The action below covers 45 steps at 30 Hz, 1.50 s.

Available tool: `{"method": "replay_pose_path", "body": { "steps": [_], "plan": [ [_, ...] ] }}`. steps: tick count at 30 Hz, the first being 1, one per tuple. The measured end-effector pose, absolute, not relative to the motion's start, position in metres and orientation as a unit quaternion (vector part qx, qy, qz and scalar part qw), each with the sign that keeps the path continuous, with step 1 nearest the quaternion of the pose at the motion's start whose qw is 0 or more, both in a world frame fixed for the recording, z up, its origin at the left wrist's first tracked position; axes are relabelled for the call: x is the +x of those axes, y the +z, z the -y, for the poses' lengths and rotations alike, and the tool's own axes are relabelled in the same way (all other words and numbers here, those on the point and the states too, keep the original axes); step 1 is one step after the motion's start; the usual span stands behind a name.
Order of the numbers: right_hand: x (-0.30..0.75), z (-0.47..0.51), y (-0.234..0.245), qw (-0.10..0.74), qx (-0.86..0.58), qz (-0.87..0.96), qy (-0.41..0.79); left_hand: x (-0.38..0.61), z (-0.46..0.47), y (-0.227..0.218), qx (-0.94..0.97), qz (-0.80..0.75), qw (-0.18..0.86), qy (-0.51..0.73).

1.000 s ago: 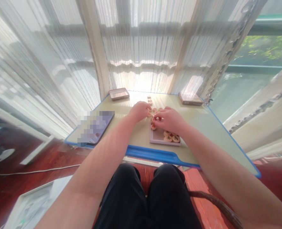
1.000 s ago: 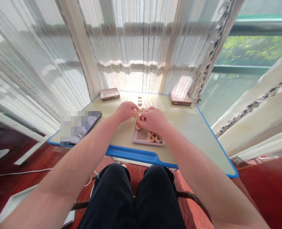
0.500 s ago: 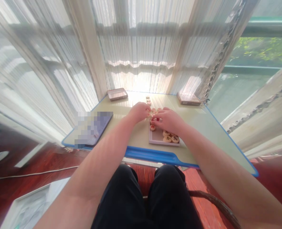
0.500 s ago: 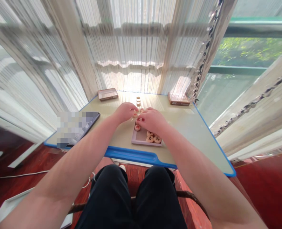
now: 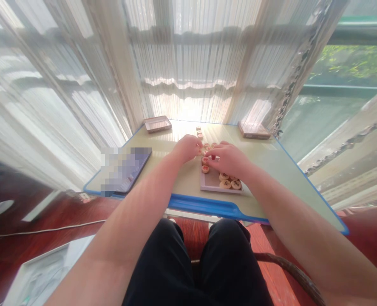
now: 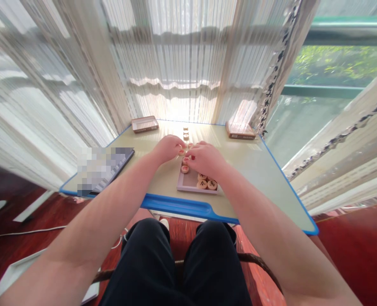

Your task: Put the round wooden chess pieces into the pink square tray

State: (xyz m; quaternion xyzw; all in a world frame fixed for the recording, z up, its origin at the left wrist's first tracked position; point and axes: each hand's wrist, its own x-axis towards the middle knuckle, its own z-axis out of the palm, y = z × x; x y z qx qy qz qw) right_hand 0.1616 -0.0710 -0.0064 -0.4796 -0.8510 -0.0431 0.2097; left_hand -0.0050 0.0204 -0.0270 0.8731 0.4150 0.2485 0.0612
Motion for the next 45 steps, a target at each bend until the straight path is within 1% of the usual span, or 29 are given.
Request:
{"method": "replay_pose_path", "body": {
  "steps": [5, 12, 19, 22, 25, 27, 30, 32, 34, 39, 42, 45],
  "plan": [
    [0.167, 0.069, -0.006, 0.252, -0.492, 0.832, -0.039, -0.006, -0.02, -0.028, 0.869, -0.395, 0.05, 0.295],
    [0.162, 0.069, -0.01, 0.22, -0.462, 0.859, -0.029, -0.005, -0.015, -0.024, 0.869, -0.401, 0.046, 0.286],
    [0.159, 0.072, -0.009, 0.225, -0.449, 0.864, -0.031, -0.006, -0.015, -0.024, 0.869, -0.401, 0.052, 0.284],
    [0.161, 0.072, -0.006, 0.259, -0.461, 0.848, -0.027, -0.007, -0.016, -0.024, 0.868, -0.407, 0.061, 0.278],
    [0.167, 0.066, -0.007, 0.327, -0.515, 0.792, 0.019, -0.005, -0.015, -0.025, 0.866, -0.421, 0.084, 0.256],
    [0.175, 0.058, -0.011, 0.365, -0.565, 0.738, 0.057, -0.003, -0.016, -0.027, 0.855, -0.437, 0.124, 0.249],
    [0.188, 0.043, -0.019, 0.388, -0.624, 0.673, 0.088, 0.002, -0.017, -0.03, 0.818, -0.459, 0.221, 0.266],
    [0.196, 0.036, -0.023, 0.377, -0.645, 0.653, 0.123, 0.004, -0.018, -0.031, 0.795, -0.46, 0.274, 0.285],
    [0.202, 0.032, -0.026, 0.35, -0.642, 0.664, 0.157, 0.006, -0.019, -0.032, 0.786, -0.453, 0.298, 0.297],
    [0.207, 0.03, -0.027, 0.307, -0.602, 0.705, 0.214, 0.009, -0.018, -0.032, 0.799, -0.437, 0.294, 0.289],
    [0.207, 0.029, -0.028, 0.302, -0.587, 0.714, 0.235, 0.009, -0.017, -0.032, 0.817, -0.421, 0.297, 0.259],
    [0.207, 0.03, -0.029, 0.309, -0.582, 0.718, 0.223, 0.008, -0.018, -0.033, 0.822, -0.406, 0.311, 0.249]
  ]
}}
